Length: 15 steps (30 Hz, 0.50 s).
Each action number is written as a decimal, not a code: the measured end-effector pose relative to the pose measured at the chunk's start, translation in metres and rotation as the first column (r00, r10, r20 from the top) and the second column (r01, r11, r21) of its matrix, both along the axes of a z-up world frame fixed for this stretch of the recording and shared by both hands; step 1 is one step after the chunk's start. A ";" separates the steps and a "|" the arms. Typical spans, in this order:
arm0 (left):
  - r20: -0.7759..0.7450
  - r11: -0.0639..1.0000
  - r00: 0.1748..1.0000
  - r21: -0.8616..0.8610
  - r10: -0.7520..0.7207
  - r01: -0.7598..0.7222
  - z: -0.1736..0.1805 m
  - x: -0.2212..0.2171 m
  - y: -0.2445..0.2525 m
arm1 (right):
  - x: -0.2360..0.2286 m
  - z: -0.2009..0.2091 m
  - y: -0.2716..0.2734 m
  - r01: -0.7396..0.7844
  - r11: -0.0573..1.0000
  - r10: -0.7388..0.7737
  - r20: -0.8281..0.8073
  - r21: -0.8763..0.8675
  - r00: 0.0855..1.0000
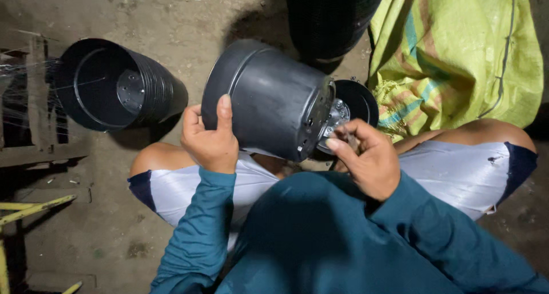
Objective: The person sits on the floor and uses a pointed tool to punch drainage holes into the bottom of black plastic nursery pots. They handle the pots one at a time, rotating them to create multiple holes before setting them aside.
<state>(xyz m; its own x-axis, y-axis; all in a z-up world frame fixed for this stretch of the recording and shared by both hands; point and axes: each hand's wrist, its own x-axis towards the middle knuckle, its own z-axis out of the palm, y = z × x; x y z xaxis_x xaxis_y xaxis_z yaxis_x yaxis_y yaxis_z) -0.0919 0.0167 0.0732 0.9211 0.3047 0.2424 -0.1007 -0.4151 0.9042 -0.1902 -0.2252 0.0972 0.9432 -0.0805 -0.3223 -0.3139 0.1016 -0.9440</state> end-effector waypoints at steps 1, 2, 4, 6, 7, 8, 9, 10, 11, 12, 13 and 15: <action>-0.017 1.000 1.000 -0.021 -0.009 0.008 -0.001 -0.002 -0.002 | 0.000 0.000 -0.001 0.004 0.997 -0.005 -0.011 -0.075 1.000; -0.034 0.999 0.999 -0.041 -0.017 0.016 -0.002 -0.003 -0.005 | 0.001 0.000 -0.001 0.007 0.989 -0.011 -0.022 -0.150 1.000; -0.063 1.000 0.998 -0.029 -0.013 0.012 -0.001 -0.003 -0.008 | 0.008 -0.001 0.003 -0.013 0.952 0.023 0.030 -0.305 0.999; -0.099 0.999 0.995 0.038 0.017 -0.013 -0.001 -0.003 -0.009 | 0.014 -0.002 0.003 -0.012 0.925 0.060 0.117 -0.379 0.991; -0.077 0.998 0.997 0.060 0.001 0.004 -0.001 -0.003 -0.008 | 0.017 -0.004 0.003 -0.004 0.926 0.077 0.179 -0.377 0.981; -0.055 0.996 0.998 0.083 -0.016 0.021 -0.001 -0.003 -0.008 | 0.019 -0.007 0.002 0.004 0.927 0.093 0.241 -0.374 0.966; -0.036 0.994 0.999 0.106 -0.034 0.037 -0.002 -0.004 -0.007 | 0.019 -0.011 0.000 -0.036 0.926 0.140 0.253 -0.376 0.957; -0.059 0.994 0.998 0.107 -0.029 0.035 -0.003 -0.005 -0.006 | 0.019 -0.016 -0.003 -0.076 0.923 0.187 0.265 -0.378 0.946; -0.083 0.994 0.996 0.108 -0.025 0.034 -0.004 -0.005 -0.005 | 0.018 -0.021 -0.007 -0.115 0.918 0.232 0.277 -0.381 0.933; -0.107 0.994 0.994 0.108 -0.021 0.033 -0.005 -0.005 -0.004 | 0.018 -0.028 -0.010 -0.137 0.923 0.247 0.279 -0.360 0.928; -0.133 0.997 0.990 0.046 -0.049 0.055 -0.006 -0.005 -0.004 | 0.017 -0.034 -0.015 -0.160 0.928 0.262 0.281 -0.338 0.923; -0.175 0.993 0.979 -0.079 -0.103 0.091 -0.010 -0.002 -0.001 | 0.020 -0.048 -0.024 -0.083 0.984 0.119 0.236 -0.157 0.964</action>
<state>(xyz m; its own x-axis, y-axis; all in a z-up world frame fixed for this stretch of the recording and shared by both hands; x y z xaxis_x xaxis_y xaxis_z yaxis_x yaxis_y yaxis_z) -0.0940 0.0154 0.0636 0.9736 0.2222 0.0528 0.0280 -0.3457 0.9379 -0.1706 -0.2495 0.0495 0.9972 -0.0099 -0.0735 -0.0739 -0.0616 -0.9954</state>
